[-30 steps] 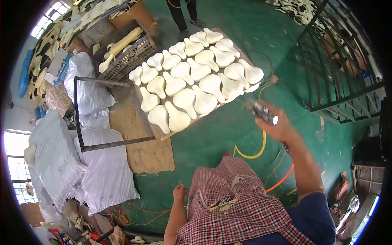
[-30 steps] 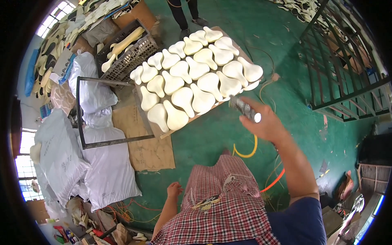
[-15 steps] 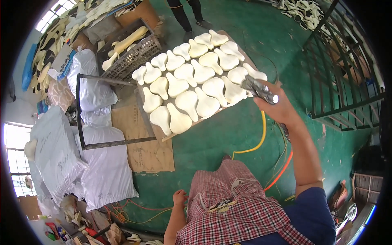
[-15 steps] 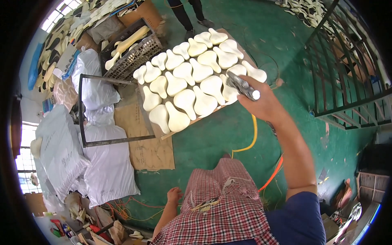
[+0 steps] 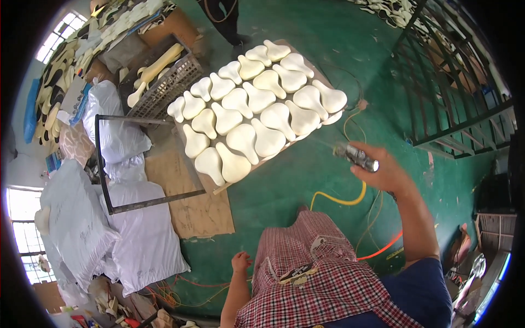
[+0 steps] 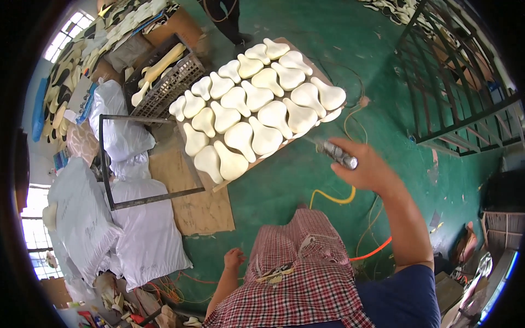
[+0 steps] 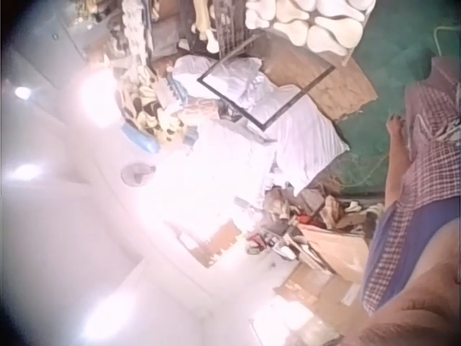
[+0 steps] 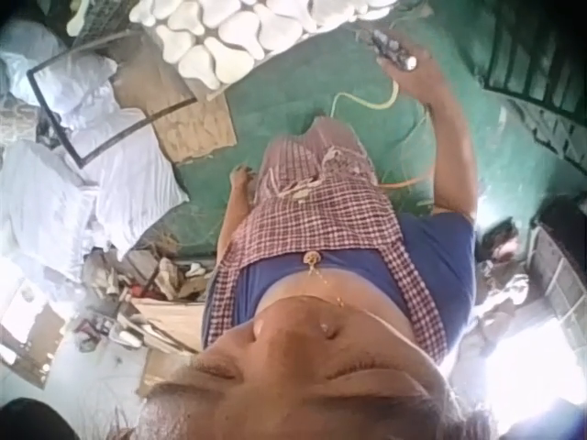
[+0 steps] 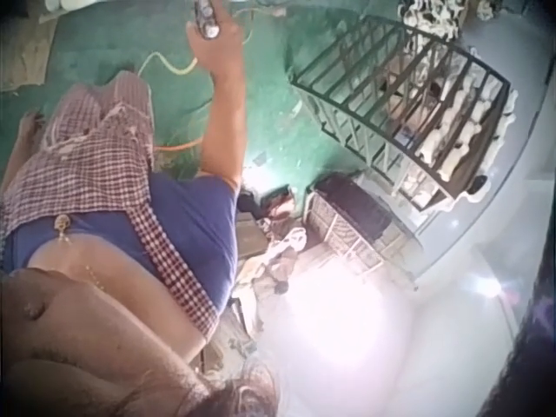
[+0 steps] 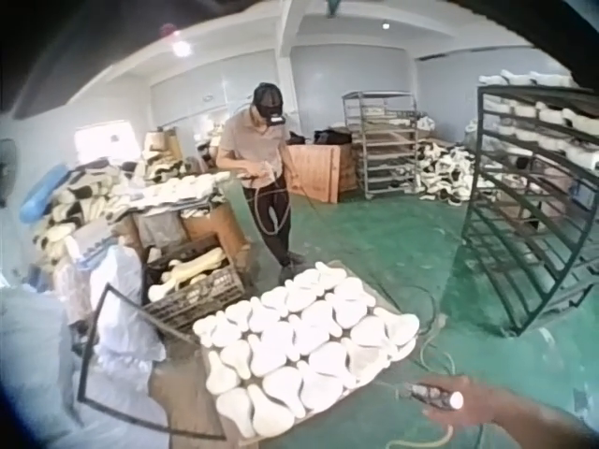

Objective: Applying a spray coating or adhesive to bicycle saddle foam parts and placing them onto storage racks.

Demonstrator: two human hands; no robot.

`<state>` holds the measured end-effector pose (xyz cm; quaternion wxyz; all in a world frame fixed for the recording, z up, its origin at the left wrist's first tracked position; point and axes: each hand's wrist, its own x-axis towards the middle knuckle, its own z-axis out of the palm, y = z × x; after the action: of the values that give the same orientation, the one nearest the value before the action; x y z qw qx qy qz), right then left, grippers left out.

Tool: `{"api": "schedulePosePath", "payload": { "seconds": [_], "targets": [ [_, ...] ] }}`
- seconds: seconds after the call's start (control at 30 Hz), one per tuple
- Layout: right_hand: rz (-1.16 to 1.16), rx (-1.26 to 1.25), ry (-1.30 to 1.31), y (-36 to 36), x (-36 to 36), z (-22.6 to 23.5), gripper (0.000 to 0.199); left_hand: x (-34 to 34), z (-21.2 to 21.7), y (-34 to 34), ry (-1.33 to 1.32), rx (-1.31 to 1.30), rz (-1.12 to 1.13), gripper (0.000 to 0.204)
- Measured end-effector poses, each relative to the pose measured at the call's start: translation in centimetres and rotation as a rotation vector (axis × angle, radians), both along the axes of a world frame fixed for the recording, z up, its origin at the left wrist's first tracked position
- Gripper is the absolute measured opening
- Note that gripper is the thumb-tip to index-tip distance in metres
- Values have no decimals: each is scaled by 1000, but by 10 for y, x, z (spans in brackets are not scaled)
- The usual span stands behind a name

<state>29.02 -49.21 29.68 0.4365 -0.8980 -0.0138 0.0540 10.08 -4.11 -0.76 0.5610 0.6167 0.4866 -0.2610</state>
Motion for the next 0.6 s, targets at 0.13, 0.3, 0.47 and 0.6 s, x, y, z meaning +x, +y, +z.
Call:
{"api": "schedulePosePath", "payload": {
  "seconds": [0.13,0.3,0.47,0.6],
  "targets": [
    [53,-99,59,-5,-20,1,44,0,-6,0,19,20,-36,26],
    [-116,57,22,-1,-18,4,44,10,-2,-8,2,14,-87,28],
    [-49,-6,-23,-9,-29,2,44,20,5,-12,-25,5,-86,26],
    [-36,-14,12,-3,-24,5,44,13,5,-12,-29,17,-29,26]
  ]
}}
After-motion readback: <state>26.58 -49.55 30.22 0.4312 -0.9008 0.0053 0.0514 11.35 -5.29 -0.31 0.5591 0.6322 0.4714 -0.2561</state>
